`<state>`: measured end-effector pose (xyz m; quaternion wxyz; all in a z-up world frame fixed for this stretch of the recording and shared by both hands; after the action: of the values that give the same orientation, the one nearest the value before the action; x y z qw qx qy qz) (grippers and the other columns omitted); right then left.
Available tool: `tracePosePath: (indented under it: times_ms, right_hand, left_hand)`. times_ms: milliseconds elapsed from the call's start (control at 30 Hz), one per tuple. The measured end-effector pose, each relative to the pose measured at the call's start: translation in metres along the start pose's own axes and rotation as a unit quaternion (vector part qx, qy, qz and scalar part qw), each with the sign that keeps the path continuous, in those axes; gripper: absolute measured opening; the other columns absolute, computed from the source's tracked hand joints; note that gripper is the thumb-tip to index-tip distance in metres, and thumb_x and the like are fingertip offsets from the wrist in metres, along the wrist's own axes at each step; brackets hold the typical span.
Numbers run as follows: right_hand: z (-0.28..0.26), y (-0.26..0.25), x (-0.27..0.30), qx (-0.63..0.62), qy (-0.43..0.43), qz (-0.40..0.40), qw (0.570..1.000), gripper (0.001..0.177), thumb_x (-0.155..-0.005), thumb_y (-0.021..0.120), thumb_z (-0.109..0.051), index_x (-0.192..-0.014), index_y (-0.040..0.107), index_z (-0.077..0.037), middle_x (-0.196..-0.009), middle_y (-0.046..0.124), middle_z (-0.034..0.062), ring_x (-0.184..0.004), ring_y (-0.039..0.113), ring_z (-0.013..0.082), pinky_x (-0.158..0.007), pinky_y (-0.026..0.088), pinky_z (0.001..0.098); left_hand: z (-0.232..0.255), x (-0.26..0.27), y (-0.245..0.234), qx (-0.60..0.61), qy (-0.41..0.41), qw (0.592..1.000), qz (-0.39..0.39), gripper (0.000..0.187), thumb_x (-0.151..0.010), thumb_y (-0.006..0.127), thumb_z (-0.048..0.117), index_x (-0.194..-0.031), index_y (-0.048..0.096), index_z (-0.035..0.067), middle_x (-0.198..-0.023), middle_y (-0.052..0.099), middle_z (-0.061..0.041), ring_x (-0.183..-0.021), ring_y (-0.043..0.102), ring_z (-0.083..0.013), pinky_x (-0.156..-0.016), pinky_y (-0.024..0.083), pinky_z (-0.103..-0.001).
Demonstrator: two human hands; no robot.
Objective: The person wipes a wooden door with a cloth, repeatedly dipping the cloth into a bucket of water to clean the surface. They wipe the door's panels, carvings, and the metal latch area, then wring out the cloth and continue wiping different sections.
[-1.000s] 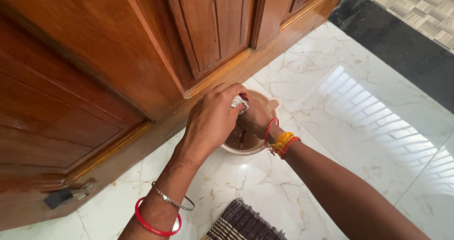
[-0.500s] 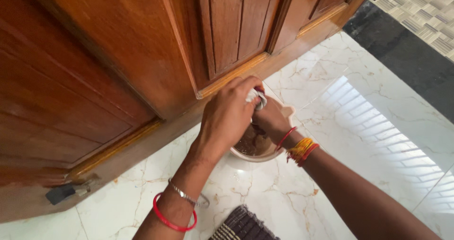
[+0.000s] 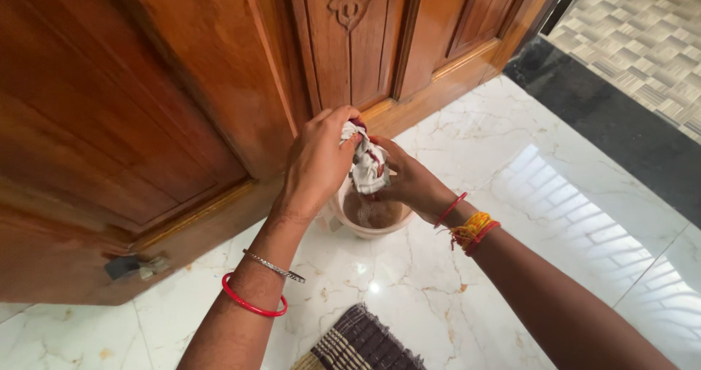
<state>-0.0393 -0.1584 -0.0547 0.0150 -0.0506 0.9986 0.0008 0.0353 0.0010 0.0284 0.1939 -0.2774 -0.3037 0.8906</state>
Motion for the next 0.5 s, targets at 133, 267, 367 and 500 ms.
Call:
tracePosePath:
  times_ms: [133, 267, 367, 500]
  right_hand:
    - [-0.002, 0.006, 0.004, -0.097, 0.052, 0.033, 0.993, 0.073, -0.089, 0.066, 0.003, -0.155, 0.038, -0.013, -0.130, 0.063, 0.0076, -0.115, 0.064, 0.0175, -0.095, 0.055, 0.0347]
    - [-0.006, 0.011, 0.004, -0.246, 0.091, 0.079, 0.962, 0.052, -0.095, 0.057, -0.007, -0.144, 0.040, -0.016, -0.122, 0.062, 0.0065, -0.099, 0.066, 0.0195, -0.082, 0.059, 0.0411]
    - [-0.004, 0.008, -0.005, -0.343, 0.053, 0.100, 0.933, 0.043, -0.098, 0.050, 0.000, -0.140, 0.042, -0.006, -0.125, 0.062, 0.0134, -0.103, 0.066, 0.0251, -0.091, 0.061, 0.0433]
    - [-0.008, 0.005, -0.004, -0.427, -0.031, 0.057, 0.902, 0.061, -0.090, 0.039, 0.017, -0.146, 0.038, -0.008, -0.131, 0.058, 0.0167, -0.114, 0.064, 0.0271, -0.098, 0.056, 0.0443]
  left_hand:
    - [0.017, 0.007, -0.009, -0.004, 0.001, 1.000, -0.010, 0.020, -0.088, 0.071, 0.012, -0.107, 0.068, 0.008, -0.101, 0.070, -0.015, -0.095, 0.068, -0.0376, -0.077, 0.055, -0.046]
    - [0.025, 0.019, -0.015, -0.015, -0.006, 1.000, -0.013, 0.020, -0.088, 0.071, 0.012, -0.108, 0.068, 0.009, -0.102, 0.069, -0.015, -0.094, 0.068, -0.0378, -0.075, 0.054, -0.046]
    - [0.028, 0.032, -0.019, -0.023, -0.008, 0.999, -0.022, 0.020, -0.088, 0.071, 0.012, -0.107, 0.068, 0.009, -0.106, 0.070, -0.013, -0.095, 0.068, -0.0371, -0.075, 0.055, -0.046]
    - [0.036, 0.044, -0.025, -0.053, 0.004, 0.998, -0.037, 0.023, -0.088, 0.070, 0.011, -0.111, 0.067, 0.009, -0.109, 0.069, -0.015, -0.099, 0.067, -0.0387, -0.078, 0.054, -0.047]
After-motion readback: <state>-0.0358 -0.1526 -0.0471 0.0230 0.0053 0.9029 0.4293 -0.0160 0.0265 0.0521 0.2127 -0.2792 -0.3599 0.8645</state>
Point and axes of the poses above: each hand's wrist, its own x-axis away from the middle knuckle, its own y-axis out of the palm, z = x × y, the point moved 2 cm from there along -x, towards the middle knuckle
